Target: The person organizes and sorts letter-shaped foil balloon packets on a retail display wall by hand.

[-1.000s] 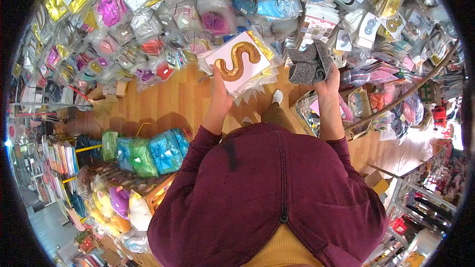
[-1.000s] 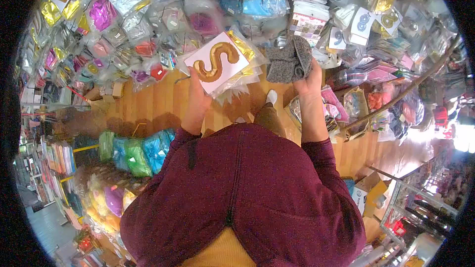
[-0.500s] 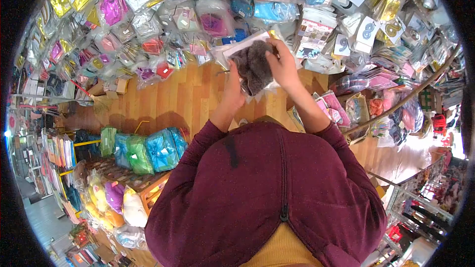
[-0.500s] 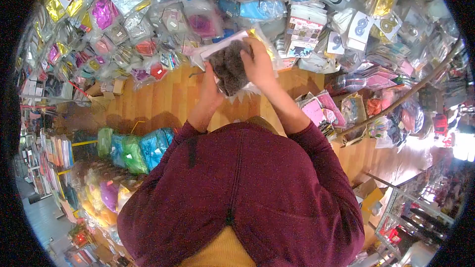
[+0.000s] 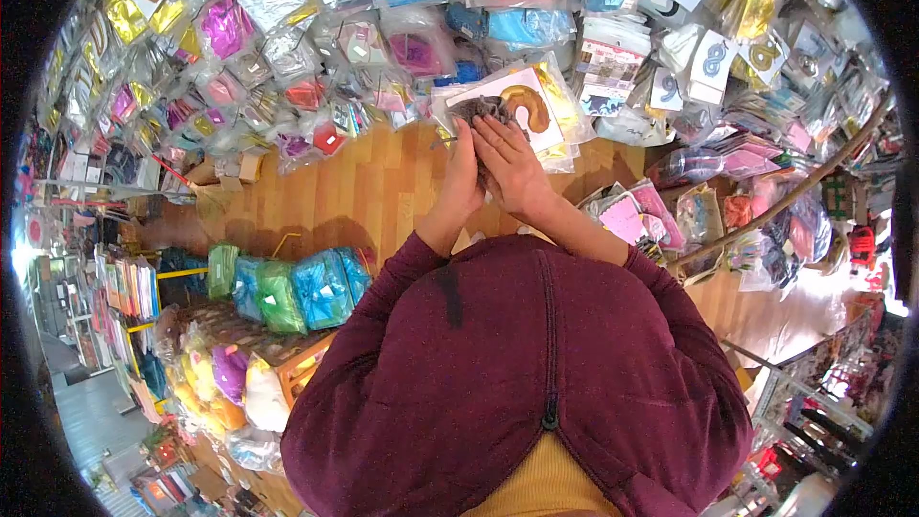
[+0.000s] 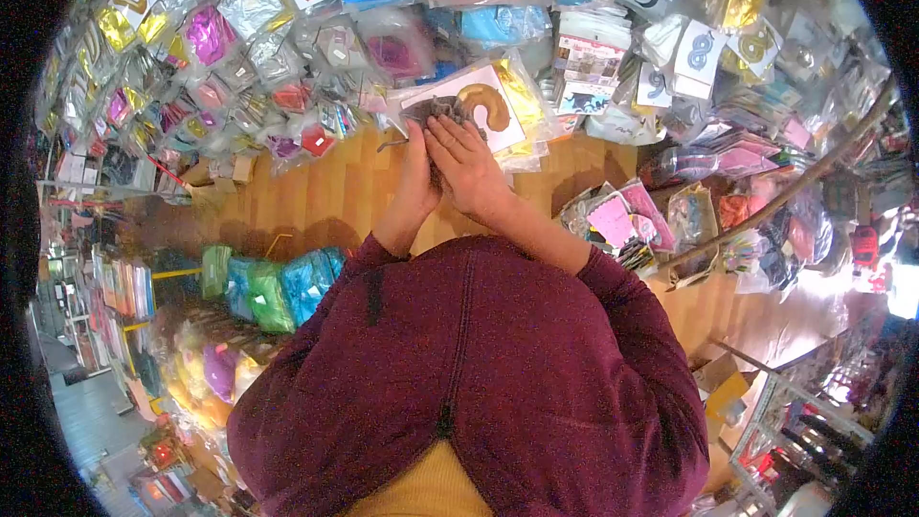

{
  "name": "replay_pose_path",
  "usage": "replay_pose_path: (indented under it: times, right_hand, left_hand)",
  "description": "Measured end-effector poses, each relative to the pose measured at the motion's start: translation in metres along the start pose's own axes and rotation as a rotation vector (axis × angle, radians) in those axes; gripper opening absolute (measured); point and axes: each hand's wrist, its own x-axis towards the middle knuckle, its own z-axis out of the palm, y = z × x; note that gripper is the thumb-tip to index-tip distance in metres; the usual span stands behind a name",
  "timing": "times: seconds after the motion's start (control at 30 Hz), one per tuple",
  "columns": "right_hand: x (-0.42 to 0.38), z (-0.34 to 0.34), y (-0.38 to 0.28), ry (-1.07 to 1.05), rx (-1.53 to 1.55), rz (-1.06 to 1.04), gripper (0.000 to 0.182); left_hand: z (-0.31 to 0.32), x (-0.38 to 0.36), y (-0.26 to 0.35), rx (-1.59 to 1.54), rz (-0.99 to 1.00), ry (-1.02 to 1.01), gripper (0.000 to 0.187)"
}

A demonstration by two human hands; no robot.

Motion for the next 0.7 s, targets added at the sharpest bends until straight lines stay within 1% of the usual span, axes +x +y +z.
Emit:
replay_pose_path:
  times: [0.03,0.1,0.17,0.23,0.27,0.3,0.37,0.5,0.57,0.6,0.67,0.7]
  right_hand:
    - [0.0,-0.001,0.001,0.015,-0.003,-0.004,0.049]
    - [0.002,-0.005,0.003,0.049,-0.033,0.012,0.048]
    - [0.002,-0.008,0.008,0.073,-0.058,0.026,0.048]
    - [0.009,-0.013,0.028,0.21,-0.161,0.1,0.05]
    - [0.011,-0.017,0.041,0.255,-0.151,0.118,0.046]
    - [0.013,-0.026,0.049,0.249,-0.189,0.182,0.041]
    - [0.013,-0.034,0.064,0.305,-0.14,0.242,0.037]
    - [0.003,-0.031,0.07,0.308,-0.12,0.188,0.038]
    - [-0.004,-0.027,0.054,0.23,-0.058,0.053,0.043]
    - [-0.008,-0.025,0.04,0.23,-0.057,0.061,0.043]
    - [-0.01,-0.025,0.021,0.205,0.142,0.027,0.044]
    - [-0.009,-0.027,0.026,0.212,0.14,0.027,0.044]
  left_hand:
    - [0.002,0.001,0.0,0.0,-0.001,-0.003,0.06]
    - [0.006,0.004,-0.003,0.002,-0.011,-0.008,0.061]
    - [0.008,0.006,-0.01,-0.046,-0.03,0.031,0.06]
    - [0.017,0.004,-0.011,-0.036,-0.009,0.018,0.059]
    - [0.022,0.004,-0.012,-0.026,0.013,0.005,0.058]
    - [0.026,0.003,-0.013,-0.025,0.015,0.008,0.058]
    - [0.032,0.002,-0.014,-0.044,0.02,-0.026,0.056]
    - [0.043,0.004,-0.01,-0.043,0.012,-0.04,0.062]
    - [0.039,0.012,-0.014,-0.043,-0.017,-0.024,0.063]
    - [0.036,0.014,-0.016,-0.046,-0.039,-0.006,0.065]
    - [0.035,0.015,-0.018,-0.008,-0.036,-0.016,0.065]
    - [0.036,0.016,-0.017,0.028,-0.028,-0.026,0.066]
